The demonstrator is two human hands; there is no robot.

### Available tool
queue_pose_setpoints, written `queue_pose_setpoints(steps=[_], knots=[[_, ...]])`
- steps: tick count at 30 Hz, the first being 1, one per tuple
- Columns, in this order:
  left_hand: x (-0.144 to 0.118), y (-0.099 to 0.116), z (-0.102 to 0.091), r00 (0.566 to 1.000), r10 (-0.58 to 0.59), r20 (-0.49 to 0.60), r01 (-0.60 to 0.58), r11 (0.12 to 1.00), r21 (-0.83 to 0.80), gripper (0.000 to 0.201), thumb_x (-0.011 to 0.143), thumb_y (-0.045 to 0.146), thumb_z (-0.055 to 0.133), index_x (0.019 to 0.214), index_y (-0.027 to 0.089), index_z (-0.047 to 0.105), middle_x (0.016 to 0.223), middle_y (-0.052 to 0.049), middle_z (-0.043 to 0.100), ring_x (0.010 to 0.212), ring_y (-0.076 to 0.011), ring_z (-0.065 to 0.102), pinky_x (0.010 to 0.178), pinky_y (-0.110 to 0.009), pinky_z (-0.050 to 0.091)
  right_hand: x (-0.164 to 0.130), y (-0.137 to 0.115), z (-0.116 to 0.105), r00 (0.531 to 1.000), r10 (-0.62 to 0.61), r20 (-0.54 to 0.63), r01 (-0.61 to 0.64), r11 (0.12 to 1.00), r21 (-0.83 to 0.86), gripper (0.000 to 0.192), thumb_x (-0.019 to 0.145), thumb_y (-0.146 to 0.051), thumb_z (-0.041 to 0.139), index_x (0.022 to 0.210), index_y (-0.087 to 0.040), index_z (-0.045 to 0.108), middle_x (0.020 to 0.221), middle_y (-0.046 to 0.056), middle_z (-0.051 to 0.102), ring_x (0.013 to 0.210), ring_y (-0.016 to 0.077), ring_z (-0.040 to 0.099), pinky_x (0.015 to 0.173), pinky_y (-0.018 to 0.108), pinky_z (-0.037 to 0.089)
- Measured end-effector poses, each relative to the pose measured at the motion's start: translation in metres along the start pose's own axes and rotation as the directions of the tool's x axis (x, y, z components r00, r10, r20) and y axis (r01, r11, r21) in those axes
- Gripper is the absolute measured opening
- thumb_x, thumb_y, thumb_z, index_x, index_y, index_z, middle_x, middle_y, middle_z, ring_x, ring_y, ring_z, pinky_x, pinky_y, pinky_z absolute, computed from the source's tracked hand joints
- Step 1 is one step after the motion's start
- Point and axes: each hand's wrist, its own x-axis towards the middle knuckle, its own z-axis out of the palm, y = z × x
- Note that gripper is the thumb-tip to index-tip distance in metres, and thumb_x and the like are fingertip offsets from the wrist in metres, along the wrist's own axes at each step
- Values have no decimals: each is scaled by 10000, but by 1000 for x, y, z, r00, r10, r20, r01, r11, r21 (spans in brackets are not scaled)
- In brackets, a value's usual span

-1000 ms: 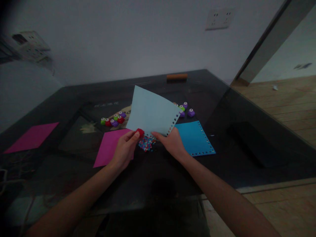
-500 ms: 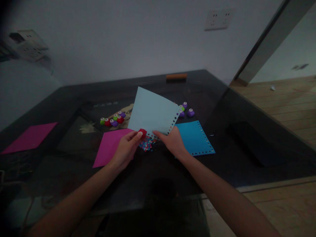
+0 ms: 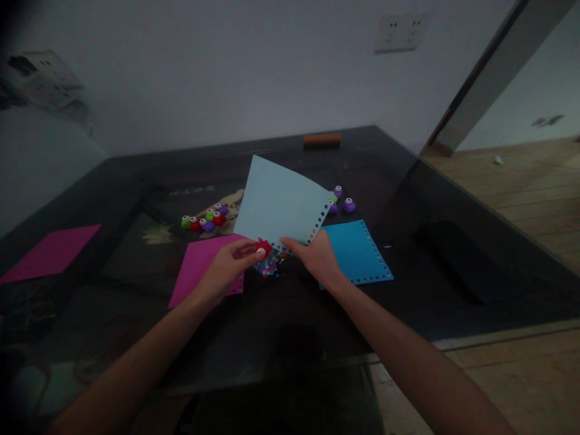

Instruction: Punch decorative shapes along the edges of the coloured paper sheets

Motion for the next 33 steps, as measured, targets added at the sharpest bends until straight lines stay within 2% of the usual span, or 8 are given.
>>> queue_pose_setpoints(steps=[5,11,15,22,27,33], knots=[[2,2,-6,998,-26,53,22,997,80,254,690,275,708,910,160,650,947,-72,712,896,-215,650,872,-387,454,0,-2,-1,1000,18,-15,-18,999,35,214,646,-301,714,837,-219,661,913,67,721,878,259,660,850,446,503],[6,-3,-10,995,34,94,-51,982,181,286,690,225,702,963,182,629,1012,-60,697,950,-216,643,855,-375,474,1,-4,-3,999,37,-1,-37,999,37,183,650,-288,705,808,-211,655,917,77,720,855,256,664,816,433,516],[7,-5,-8,992,26,123,-53,974,218,302,702,191,690,997,193,625,1031,-53,693,950,-213,645,859,-381,484,1,-5,-3,999,32,18,-33,998,53,125,667,-285,687,758,-210,646,879,68,724,813,244,670,807,422,520],[8,-5,-10,988,55,145,-102,934,342,368,712,154,683,1072,186,611,1131,-64,637,984,-197,624,892,-390,486,1,-5,-3,998,50,25,-52,995,80,165,664,-290,690,799,-202,653,905,70,720,845,245,665,804,414,522],[6,3,-18,965,111,238,-218,845,489,408,719,122,677,1113,204,607,1106,-54,620,1004,-193,598,871,-371,495,2,0,-3,999,27,-31,-26,999,47,215,652,-300,709,842,-209,669,933,66,714,906,252,650,863,433,497],[7,1,-25,908,208,363,-385,754,531,439,741,100,649,1155,227,576,1128,-52,586,1015,-186,572,826,-357,508,2,2,-3,1000,2,-13,-2,1000,12,244,665,-304,703,895,-226,677,970,59,708,946,252,639,898,441,475]])
